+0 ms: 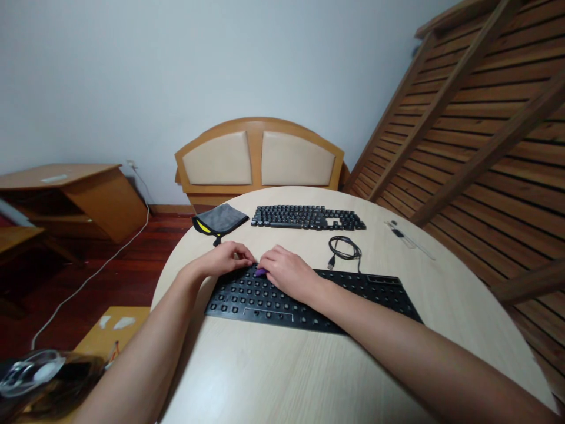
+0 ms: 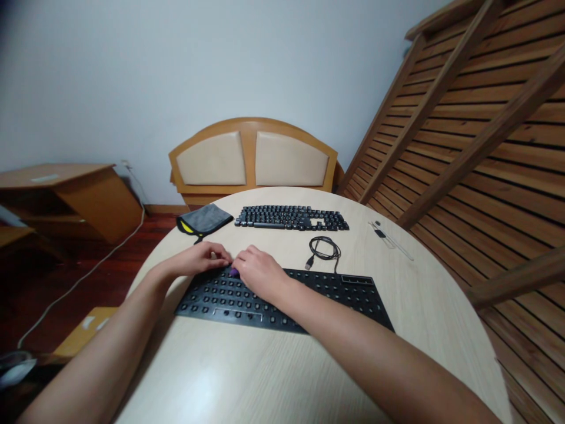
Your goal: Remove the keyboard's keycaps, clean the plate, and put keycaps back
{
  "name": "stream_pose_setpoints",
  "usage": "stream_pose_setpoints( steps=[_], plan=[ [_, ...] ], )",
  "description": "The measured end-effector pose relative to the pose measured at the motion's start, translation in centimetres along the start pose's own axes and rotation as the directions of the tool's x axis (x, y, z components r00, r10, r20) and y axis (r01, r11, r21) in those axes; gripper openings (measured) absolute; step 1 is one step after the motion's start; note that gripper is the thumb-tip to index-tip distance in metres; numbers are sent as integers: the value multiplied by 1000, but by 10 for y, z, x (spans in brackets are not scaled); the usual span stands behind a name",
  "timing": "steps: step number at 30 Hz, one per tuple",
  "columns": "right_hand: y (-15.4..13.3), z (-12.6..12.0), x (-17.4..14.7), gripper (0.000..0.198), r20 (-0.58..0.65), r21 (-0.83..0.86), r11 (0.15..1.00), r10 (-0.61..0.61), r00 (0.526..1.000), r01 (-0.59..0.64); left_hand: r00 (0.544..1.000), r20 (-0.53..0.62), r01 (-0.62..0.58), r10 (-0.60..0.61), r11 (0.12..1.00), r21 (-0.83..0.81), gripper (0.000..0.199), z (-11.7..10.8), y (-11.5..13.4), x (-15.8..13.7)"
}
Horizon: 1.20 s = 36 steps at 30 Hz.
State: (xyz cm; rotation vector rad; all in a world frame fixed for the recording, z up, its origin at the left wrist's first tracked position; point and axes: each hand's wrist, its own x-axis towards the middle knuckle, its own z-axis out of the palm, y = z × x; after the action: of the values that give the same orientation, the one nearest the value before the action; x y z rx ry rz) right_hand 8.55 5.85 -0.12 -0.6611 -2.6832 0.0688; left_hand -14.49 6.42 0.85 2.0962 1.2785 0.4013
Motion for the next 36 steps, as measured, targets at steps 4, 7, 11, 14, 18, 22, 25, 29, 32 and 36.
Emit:
stream_pose_setpoints(
  steps=[4,7,11,14,18,22,25,29,32,36],
  plan=[
    [3,-2,-5,21,112,-35,995,-86,990,90,1000,10,-1,1,1000,-8,33,0,-4,3],
    [7,-19,-11,24,226,-93,986,-117,967,142,1000,13,0,0,1000,-17,35,0,-6,3],
    [7,-40,-13,20,308,-102,980,-131,942,170,1000,11,9,-9,1000,-27,36,1,-8,3],
    [1,-40,-7,17,262,-115,985,-99,960,132,1000,4,10,-10,1000,-29,36,1,-10,4],
    [-11,-23,3,19,167,-180,977,-85,982,115,1000,3,2,-2,999,-35,35,1,-10,4],
    [-18,-14,5,22,174,-206,976,-30,984,66,1000,8,-7,8,999,-47,36,1,-10,4],
    [-21,-19,5,20,204,-214,976,11,979,34,1000,7,-13,13,998,-57,35,1,-12,4],
    [-29,-20,11,17,181,-213,977,15,983,24,1000,-1,-18,18,998,-68,32,2,-13,5],
    [-38,-10,18,19,156,-172,981,-57,986,84,1000,-6,-22,22,996,-81,30,2,-14,5],
    [-43,-4,19,19,173,-182,972,-119,978,150,1000,-3,-19,19,995,-101,30,2,-17,6]
  ],
)
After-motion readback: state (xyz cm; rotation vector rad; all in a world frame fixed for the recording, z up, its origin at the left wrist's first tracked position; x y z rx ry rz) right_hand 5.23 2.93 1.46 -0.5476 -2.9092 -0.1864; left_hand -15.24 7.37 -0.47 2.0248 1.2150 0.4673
